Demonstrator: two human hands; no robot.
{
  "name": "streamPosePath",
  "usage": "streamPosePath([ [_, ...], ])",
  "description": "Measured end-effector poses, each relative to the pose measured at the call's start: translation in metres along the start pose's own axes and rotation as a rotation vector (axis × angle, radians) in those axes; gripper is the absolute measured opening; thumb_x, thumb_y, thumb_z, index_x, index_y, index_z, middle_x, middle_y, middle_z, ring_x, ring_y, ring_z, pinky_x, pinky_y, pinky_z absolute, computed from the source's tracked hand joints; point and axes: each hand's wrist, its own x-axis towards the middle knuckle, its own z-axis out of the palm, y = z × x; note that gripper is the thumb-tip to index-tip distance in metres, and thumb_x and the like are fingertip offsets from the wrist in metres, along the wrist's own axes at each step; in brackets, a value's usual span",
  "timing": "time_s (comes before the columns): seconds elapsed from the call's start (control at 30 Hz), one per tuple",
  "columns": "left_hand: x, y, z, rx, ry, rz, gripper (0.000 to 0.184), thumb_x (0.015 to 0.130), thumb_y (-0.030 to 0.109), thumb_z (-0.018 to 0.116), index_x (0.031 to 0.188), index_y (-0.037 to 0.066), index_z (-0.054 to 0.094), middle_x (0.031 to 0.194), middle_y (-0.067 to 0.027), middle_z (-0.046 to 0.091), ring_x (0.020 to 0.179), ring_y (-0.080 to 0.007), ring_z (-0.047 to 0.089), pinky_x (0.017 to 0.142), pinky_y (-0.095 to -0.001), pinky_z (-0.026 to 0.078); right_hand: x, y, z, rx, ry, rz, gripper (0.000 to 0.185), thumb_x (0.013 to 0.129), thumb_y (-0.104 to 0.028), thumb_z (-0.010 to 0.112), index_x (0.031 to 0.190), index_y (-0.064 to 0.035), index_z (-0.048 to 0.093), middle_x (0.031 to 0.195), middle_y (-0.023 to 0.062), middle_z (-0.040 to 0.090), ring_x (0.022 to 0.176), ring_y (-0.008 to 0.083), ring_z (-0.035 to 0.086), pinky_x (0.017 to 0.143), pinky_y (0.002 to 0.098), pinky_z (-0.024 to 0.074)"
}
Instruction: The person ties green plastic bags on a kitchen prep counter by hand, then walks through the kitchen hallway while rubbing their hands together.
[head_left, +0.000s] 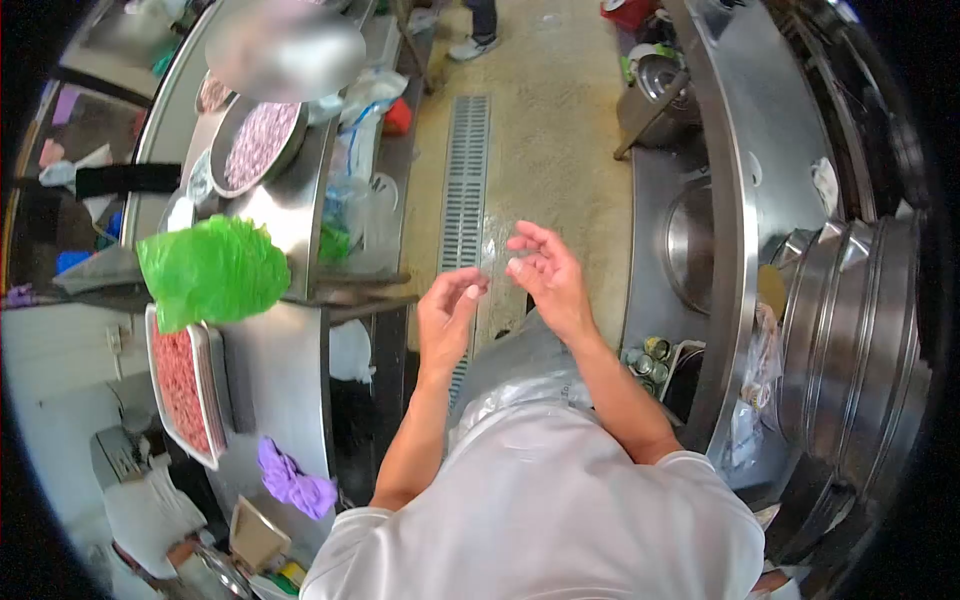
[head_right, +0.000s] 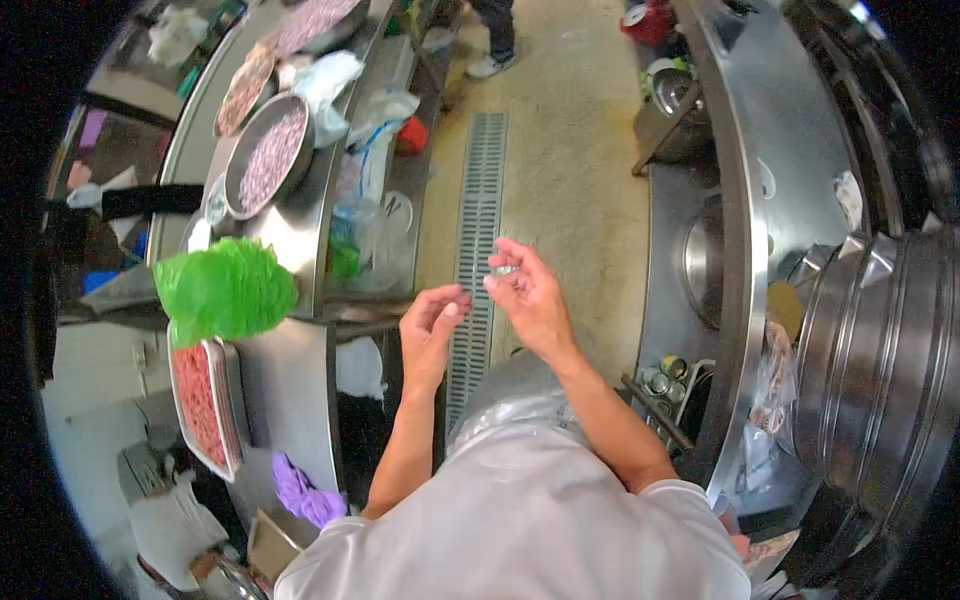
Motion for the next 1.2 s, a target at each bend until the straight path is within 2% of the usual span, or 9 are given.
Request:
streamPosePath([
  [0.13, 0.025, 0.015, 0.007, -0.005, -0.061, 0.045, 0.030, 0.094, 0.018, 0.065, 0.116, -0.002, 0.061, 0.105, -0.0127, 0.070, 0.098, -0.0189, 0.066, 0.086, -0.0319, 0.051, 0.021, -0.010, -0.017, 0.000, 0.044, -0.023, 0.054, 0.089, -0.011, 0.071, 0.138, -0.0018, 0.049, 0.120, 0.0091, 0.058, 0.088, 0.0081, 0.058, 0.081, 0.0254, 0.0497],
  [0.23, 0.068, 0.017, 0.029, -0.053, -0.159, 0.064, 0.030, 0.094, 0.017, 0.064, 0.117, -0.002, 0.060, 0.105, -0.0122, 0.069, 0.097, -0.0190, 0.066, 0.085, -0.0319, 0.051, 0.051, -0.021, -0.040, -0.029, 0.106, -0.039, 0.052, 0.092, -0.009, 0.066, 0.140, -0.0015, 0.046, 0.122, 0.0096, 0.057, 0.091, 0.0109, 0.060, 0.082, 0.0264, 0.0507],
  [0.53, 0.240, 0.068, 0.154, -0.101, -0.373, 0.087, 0.028, 0.094, 0.015, 0.065, 0.115, -0.002, 0.059, 0.107, -0.0129, 0.067, 0.096, -0.0206, 0.066, 0.081, -0.0351, 0.055, 0.181, -0.102, -0.121, -0.143, 0.287, -0.222, 0.059, 0.089, -0.009, 0.068, 0.143, -0.0030, 0.046, 0.124, 0.0085, 0.058, 0.087, 0.0076, 0.058, 0.078, 0.0238, 0.0482],
  [0.67, 0.304, 0.082, 0.194, -0.102, -0.415, 0.178, 0.028, 0.094, 0.016, 0.065, 0.114, -0.002, 0.060, 0.106, -0.0128, 0.067, 0.096, -0.0200, 0.066, 0.081, -0.0341, 0.055, 0.241, -0.133, -0.154, -0.153, 0.335, -0.243, 0.052, 0.089, -0.005, 0.066, 0.139, -0.0024, 0.050, 0.121, 0.0104, 0.060, 0.085, 0.0088, 0.060, 0.074, 0.0251, 0.0500],
  [0.9, 0.399, 0.093, 0.236, -0.055, -0.444, 0.052, 0.028, 0.096, 0.014, 0.064, 0.117, -0.003, 0.058, 0.109, -0.0132, 0.067, 0.099, -0.0196, 0.066, 0.085, -0.0312, 0.053, 0.336, -0.143, -0.200, -0.089, 0.386, -0.242, 0.050, 0.090, -0.005, 0.066, 0.138, -0.0037, 0.052, 0.116, 0.0087, 0.061, 0.083, 0.0077, 0.059, 0.072, 0.0244, 0.0493],
  [1.2, 0.545, 0.109, 0.288, -0.058, -0.498, 0.043, 0.033, 0.096, 0.015, 0.064, 0.122, -0.002, 0.055, 0.115, -0.0123, 0.065, 0.100, -0.0182, 0.065, 0.083, -0.0312, 0.053, 0.464, -0.185, -0.235, -0.133, 0.492, -0.258, 0.048, 0.089, -0.005, 0.067, 0.135, -0.0045, 0.054, 0.113, 0.0081, 0.061, 0.078, 0.0079, 0.058, 0.070, 0.0242, 0.0488],
])
